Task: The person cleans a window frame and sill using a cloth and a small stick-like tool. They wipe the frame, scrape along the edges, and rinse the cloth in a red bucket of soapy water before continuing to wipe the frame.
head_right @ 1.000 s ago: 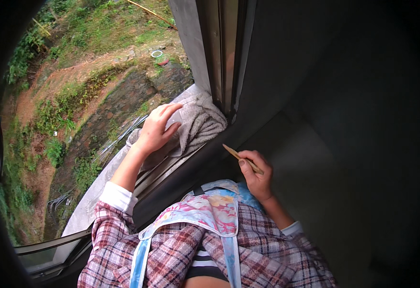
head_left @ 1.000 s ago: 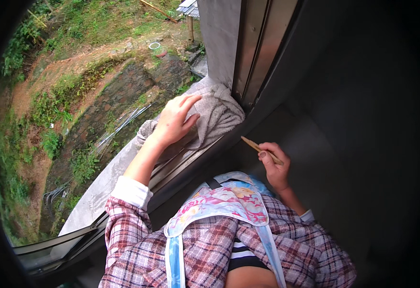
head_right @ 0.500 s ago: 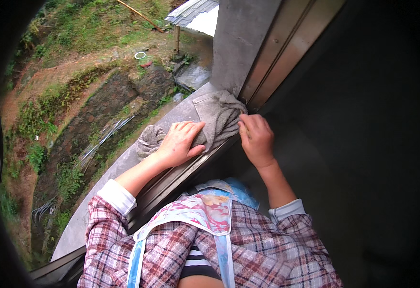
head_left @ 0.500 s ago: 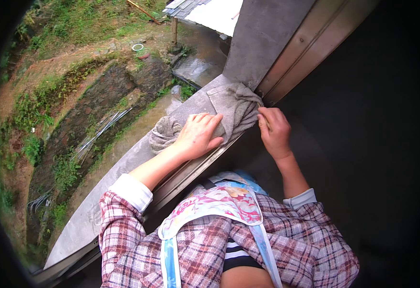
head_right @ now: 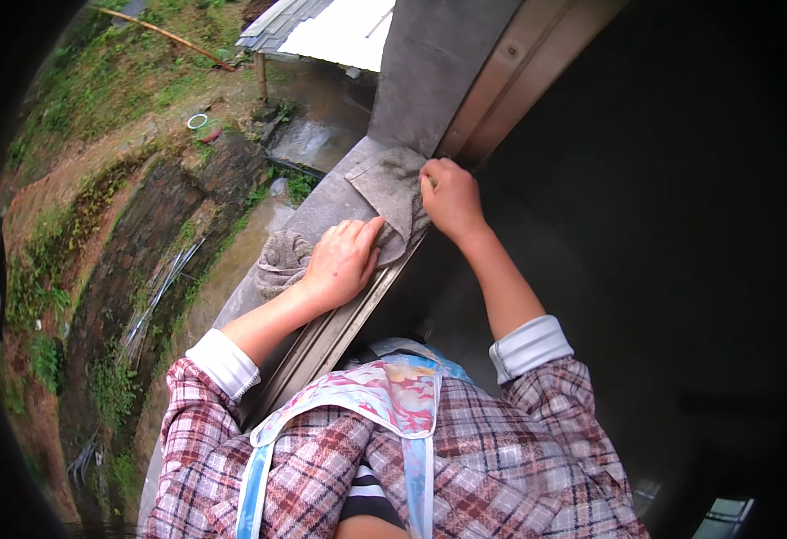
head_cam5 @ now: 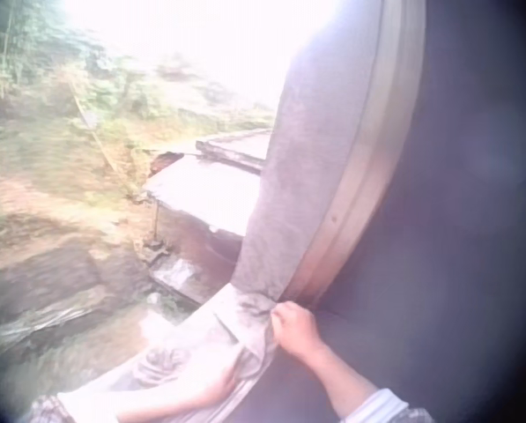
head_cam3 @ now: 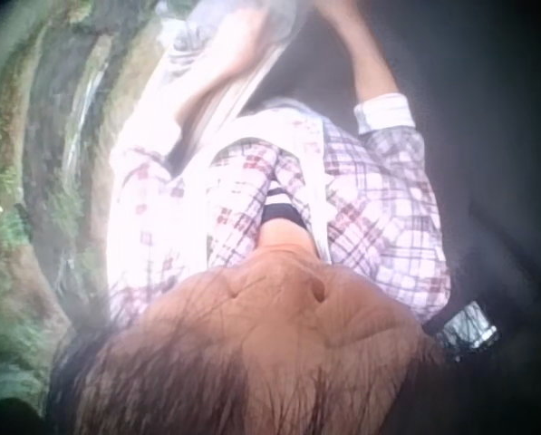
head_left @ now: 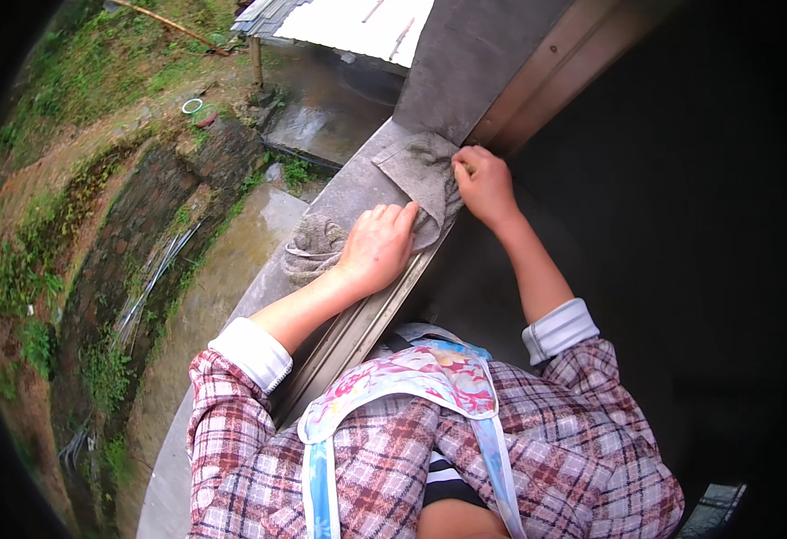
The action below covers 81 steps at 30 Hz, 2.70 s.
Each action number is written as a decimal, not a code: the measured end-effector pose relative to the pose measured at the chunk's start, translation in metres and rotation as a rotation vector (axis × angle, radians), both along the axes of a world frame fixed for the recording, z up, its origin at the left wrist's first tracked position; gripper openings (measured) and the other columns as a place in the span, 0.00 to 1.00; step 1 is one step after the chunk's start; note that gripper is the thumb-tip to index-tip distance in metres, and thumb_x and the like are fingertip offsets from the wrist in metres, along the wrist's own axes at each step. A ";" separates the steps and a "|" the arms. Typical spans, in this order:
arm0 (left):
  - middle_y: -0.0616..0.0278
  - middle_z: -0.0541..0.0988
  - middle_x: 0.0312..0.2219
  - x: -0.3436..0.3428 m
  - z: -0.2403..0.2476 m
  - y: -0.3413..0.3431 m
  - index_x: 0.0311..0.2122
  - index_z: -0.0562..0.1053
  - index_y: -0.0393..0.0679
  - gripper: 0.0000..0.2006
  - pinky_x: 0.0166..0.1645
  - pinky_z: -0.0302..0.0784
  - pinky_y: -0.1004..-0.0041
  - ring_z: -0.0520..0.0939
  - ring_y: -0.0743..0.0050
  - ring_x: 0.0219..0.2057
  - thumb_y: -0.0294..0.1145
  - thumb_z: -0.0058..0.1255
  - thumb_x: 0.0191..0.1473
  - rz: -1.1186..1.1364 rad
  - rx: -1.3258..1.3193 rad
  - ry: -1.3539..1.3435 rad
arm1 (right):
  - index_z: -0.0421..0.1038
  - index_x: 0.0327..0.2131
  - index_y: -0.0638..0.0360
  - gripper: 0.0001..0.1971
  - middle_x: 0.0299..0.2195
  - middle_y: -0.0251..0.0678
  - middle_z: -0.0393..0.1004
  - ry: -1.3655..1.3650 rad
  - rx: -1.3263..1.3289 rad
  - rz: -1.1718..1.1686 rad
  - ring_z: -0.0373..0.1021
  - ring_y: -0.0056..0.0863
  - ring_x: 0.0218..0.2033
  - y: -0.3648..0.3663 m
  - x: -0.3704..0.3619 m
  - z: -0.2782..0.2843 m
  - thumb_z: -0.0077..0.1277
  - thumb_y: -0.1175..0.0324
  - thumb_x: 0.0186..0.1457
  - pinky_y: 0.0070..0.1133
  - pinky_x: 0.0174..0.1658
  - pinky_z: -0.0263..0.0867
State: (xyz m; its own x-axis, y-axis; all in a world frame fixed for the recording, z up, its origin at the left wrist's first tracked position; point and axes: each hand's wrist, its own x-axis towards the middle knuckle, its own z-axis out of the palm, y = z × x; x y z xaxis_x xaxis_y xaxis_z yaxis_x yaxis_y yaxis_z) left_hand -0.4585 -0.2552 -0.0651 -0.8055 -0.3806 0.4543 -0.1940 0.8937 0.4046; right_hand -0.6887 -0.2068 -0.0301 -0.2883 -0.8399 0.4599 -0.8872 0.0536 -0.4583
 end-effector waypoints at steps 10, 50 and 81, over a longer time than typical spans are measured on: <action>0.55 0.75 0.42 -0.027 0.012 0.027 0.45 0.73 0.41 0.20 0.44 0.69 0.60 0.76 0.54 0.43 0.25 0.55 0.42 -0.085 -0.041 -0.044 | 0.77 0.33 0.64 0.04 0.30 0.40 0.78 -0.553 0.038 0.105 0.76 0.29 0.31 0.066 -0.023 0.002 0.55 0.74 0.54 0.22 0.36 0.70; 0.54 0.78 0.45 -0.022 0.061 0.053 0.43 0.74 0.40 0.16 0.53 0.69 0.57 0.76 0.51 0.45 0.34 0.57 0.49 -0.254 0.274 -0.087 | 0.74 0.35 0.63 0.05 0.34 0.43 0.75 -0.259 -0.229 0.020 0.74 0.40 0.34 0.127 0.001 0.009 0.55 0.77 0.53 0.28 0.38 0.70; 0.51 0.69 0.57 -0.075 0.036 0.054 0.55 0.67 0.40 0.30 0.61 0.59 0.55 0.65 0.47 0.60 0.37 0.60 0.45 -0.174 0.189 -0.045 | 0.74 0.34 0.64 0.04 0.29 0.39 0.75 -0.300 -0.268 -0.118 0.74 0.29 0.30 0.072 -0.054 -0.010 0.52 0.80 0.54 0.22 0.36 0.69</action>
State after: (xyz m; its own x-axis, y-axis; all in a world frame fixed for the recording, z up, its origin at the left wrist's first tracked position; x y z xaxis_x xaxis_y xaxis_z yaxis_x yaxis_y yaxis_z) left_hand -0.5338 -0.2016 -0.0288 -0.8840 -0.3095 0.3503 -0.0659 0.8244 0.5622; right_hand -0.7422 -0.1347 -0.0399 -0.5303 -0.6551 0.5382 -0.7069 -0.0088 -0.7072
